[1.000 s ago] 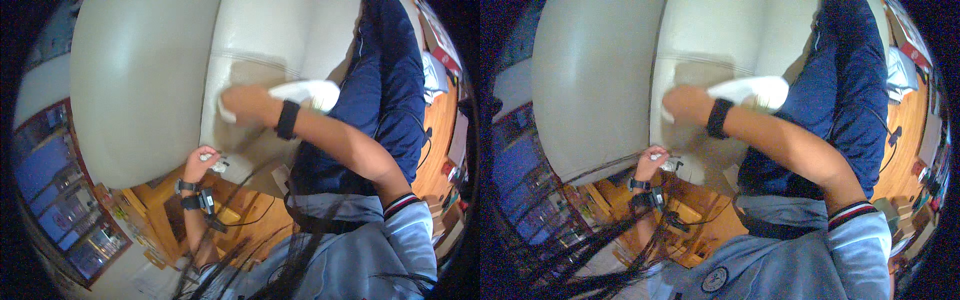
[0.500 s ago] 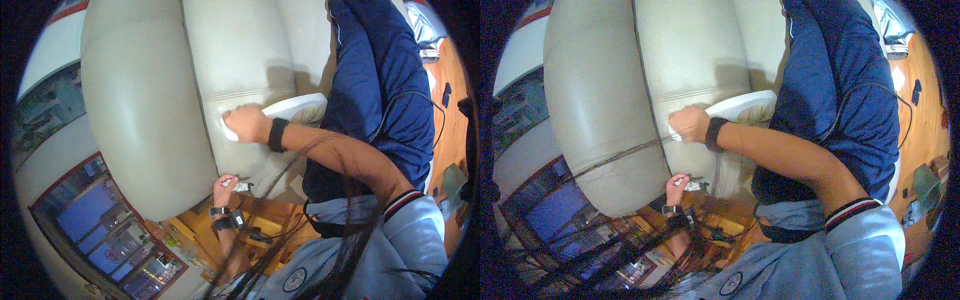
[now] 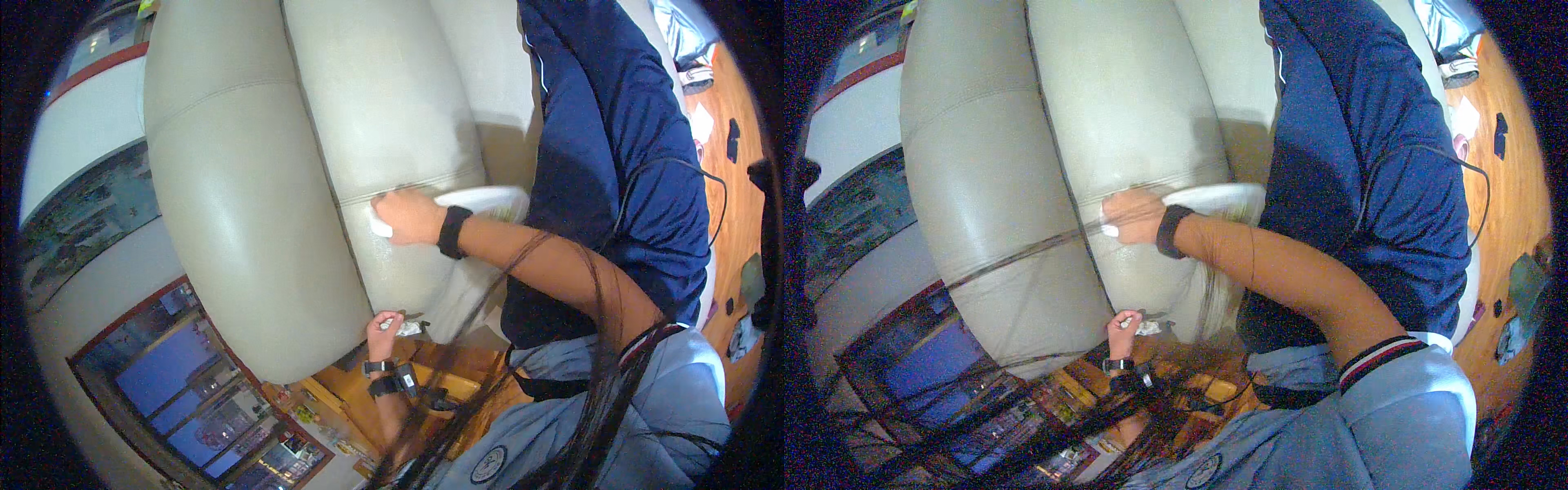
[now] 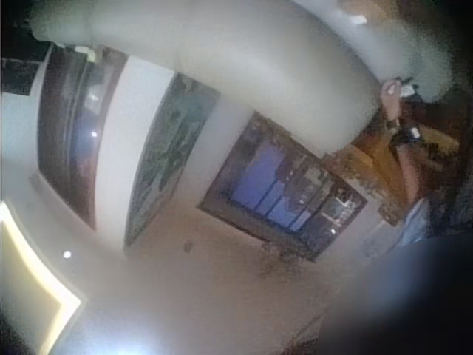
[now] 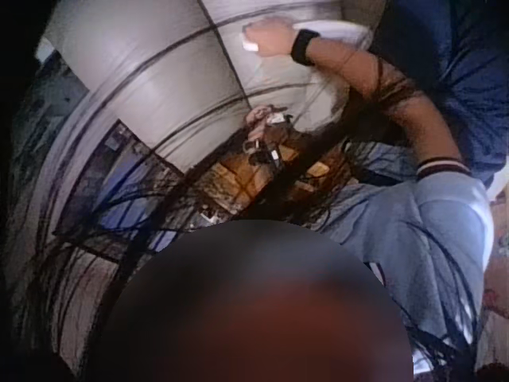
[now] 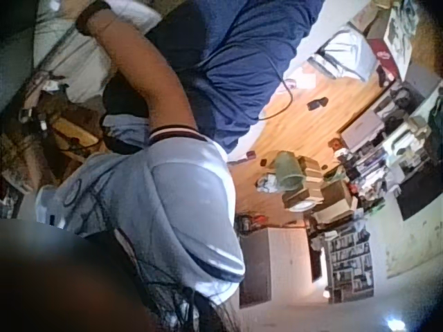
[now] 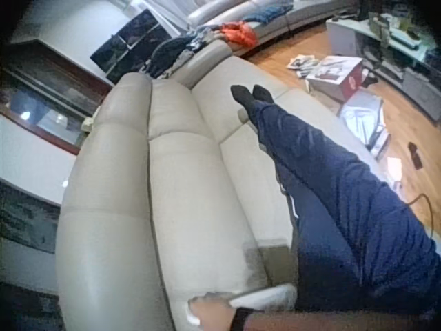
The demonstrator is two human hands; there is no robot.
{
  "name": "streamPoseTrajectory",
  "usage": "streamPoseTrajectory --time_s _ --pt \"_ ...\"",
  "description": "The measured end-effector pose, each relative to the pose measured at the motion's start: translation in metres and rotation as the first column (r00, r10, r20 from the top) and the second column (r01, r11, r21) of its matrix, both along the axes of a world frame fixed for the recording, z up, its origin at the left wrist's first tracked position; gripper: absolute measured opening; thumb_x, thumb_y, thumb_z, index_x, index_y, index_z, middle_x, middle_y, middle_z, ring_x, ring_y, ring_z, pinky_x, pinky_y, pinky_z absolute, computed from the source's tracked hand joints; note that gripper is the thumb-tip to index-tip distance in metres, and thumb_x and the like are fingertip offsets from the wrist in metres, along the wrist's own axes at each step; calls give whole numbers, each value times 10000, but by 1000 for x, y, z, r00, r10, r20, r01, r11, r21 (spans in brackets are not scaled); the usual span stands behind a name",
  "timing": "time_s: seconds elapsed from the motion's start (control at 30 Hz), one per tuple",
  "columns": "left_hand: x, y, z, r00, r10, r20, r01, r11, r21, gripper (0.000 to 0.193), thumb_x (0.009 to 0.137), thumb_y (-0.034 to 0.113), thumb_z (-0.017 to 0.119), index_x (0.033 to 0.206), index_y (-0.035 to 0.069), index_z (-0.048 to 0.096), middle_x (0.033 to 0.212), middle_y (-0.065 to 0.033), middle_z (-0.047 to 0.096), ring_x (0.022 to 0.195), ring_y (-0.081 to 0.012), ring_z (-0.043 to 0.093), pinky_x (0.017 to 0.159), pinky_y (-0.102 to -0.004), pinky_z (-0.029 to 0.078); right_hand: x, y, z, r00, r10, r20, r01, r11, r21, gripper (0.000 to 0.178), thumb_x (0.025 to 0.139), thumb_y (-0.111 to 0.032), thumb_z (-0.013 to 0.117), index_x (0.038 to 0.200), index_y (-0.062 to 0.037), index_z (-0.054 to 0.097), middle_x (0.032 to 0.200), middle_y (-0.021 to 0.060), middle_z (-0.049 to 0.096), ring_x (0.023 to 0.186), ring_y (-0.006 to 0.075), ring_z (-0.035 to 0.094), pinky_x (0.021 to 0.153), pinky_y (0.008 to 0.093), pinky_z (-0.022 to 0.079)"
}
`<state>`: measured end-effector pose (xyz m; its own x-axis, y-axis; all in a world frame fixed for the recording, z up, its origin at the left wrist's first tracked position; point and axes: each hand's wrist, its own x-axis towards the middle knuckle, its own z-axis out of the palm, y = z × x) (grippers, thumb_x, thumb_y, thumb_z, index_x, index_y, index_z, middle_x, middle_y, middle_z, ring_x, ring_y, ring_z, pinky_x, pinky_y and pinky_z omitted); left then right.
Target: The person sits on a white leather sofa and cleans it by spraying a cleaning solution and wiping with a tissue. The person repeatedly sprays and wipes different sections of the sofa cushions.
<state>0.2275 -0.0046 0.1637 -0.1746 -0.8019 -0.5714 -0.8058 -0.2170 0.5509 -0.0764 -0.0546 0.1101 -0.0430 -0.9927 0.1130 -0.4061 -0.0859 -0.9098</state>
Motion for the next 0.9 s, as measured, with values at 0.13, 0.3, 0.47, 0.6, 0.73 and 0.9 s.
streamPoseTrajectory --time_s 0.13,0.3,0.47,0.6,0.73,0.9 --pt "-10 1 7 1000 17 -2 -16 999 40 74 803 98 662 832 35 637 798 26 613 752 -66 527 735 -229 427 -5 7 -4 991 83 -102 -92 992 -85 168 663 -140 586 744 7 602 662 198 593 659 345 613 598 431 487" --pt "-14 2 10 999 23 -23 -22 999 46 91 801 109 671 836 31 639 810 21 612 759 -68 528 745 -238 428 27 54 -28 926 255 -278 -337 889 -311 119 677 -149 592 743 -51 588 703 130 623 660 292 630 586 386 512" --pt "-10 2 7 999 34 -16 -33 999 42 71 799 88 664 824 29 635 802 18 617 764 -70 532 749 -243 431 43 80 -51 853 463 -242 -512 832 -212 155 641 -163 628 741 -62 566 618 122 604 592 300 636 521 426 516" --pt "-7 1 4 1000 21 -5 -21 999 27 57 798 69 650 822 20 633 792 16 620 770 -73 537 744 -243 435 21 47 -44 922 301 -245 -363 892 -270 212 699 -124 593 888 -50 534 651 112 604 607 308 625 538 415 507" --pt "-4 0 4 998 41 -57 -36 995 89 58 802 50 630 845 14 641 805 3 628 771 -75 543 724 -236 442 -14 14 -36 955 128 -269 -207 935 -289 209 726 -122 569 906 -41 499 738 114 583 699 284 614 580 414 498" --pt "-3 -3 4 1000 3 -9 -1 990 144 113 824 99 636 899 14 642 862 -4 638 784 -75 547 733 -229 442 -3 36 -35 888 280 -364 -378 895 -235 262 681 -151 628 886 -41 509 687 92 600 680 298 623 572 398 508"
